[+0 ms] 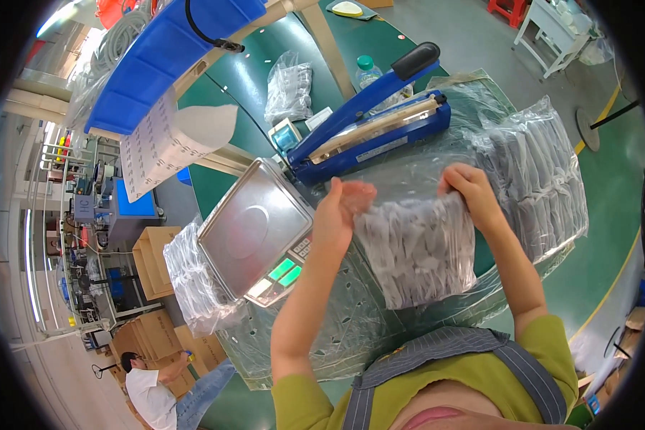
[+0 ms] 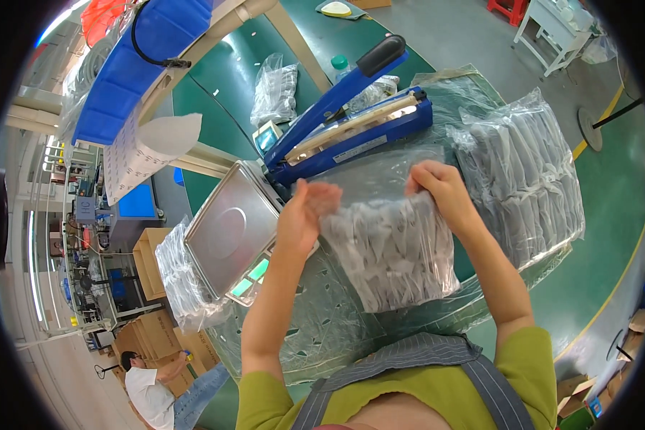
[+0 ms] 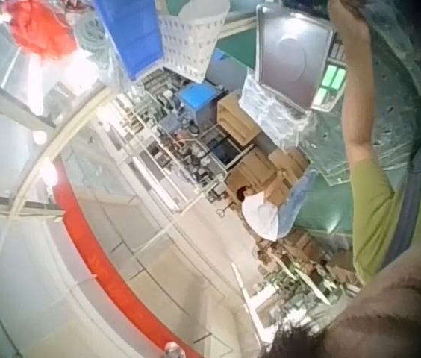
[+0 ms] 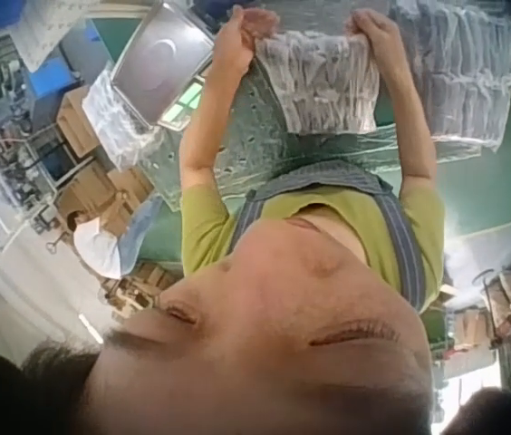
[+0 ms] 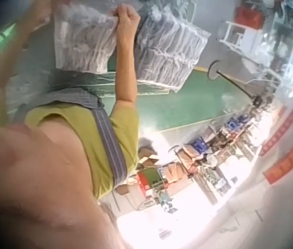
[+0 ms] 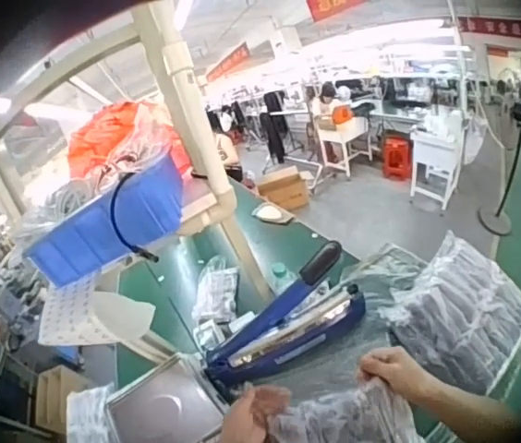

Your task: Weighing plastic bags of items on an electronic scale and sealing them using a manual heat sealer.

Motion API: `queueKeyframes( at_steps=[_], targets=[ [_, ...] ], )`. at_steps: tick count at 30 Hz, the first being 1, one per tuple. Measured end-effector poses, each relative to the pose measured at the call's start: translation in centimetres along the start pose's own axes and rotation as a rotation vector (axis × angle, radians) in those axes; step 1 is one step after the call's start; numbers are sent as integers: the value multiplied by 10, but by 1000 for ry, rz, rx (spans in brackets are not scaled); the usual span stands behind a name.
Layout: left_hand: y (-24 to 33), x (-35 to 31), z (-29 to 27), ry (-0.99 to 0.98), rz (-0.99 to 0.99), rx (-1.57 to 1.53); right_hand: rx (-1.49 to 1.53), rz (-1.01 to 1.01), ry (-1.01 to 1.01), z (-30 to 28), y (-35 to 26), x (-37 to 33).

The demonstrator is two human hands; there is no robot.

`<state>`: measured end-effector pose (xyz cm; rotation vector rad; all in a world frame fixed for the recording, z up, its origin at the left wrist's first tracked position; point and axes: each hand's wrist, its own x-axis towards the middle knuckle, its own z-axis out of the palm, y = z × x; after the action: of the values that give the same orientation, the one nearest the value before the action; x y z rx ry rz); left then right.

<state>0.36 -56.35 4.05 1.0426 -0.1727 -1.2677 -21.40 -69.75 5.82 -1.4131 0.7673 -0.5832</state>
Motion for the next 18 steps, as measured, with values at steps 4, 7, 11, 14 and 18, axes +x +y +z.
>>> queueKeyframes(
  at_steps=[4, 7, 11, 14, 18],
  targets=[
    [1, 70, -35, 134, -23, 167, 272, 156, 83, 9, 53, 57],
    [31, 83, -42, 375, 429, 1104, 390, 200, 125, 2, 60, 83],
    [92, 117, -35, 230, 721, 1355, 329, 101, 97, 8, 57, 123],
    [108, 162, -29, -92, 476, 1523, 356, 87, 85, 15, 59, 152],
    [108, 195, -34, -215, -91, 1539, 328, 68, 68, 30, 55, 170]
  ],
)
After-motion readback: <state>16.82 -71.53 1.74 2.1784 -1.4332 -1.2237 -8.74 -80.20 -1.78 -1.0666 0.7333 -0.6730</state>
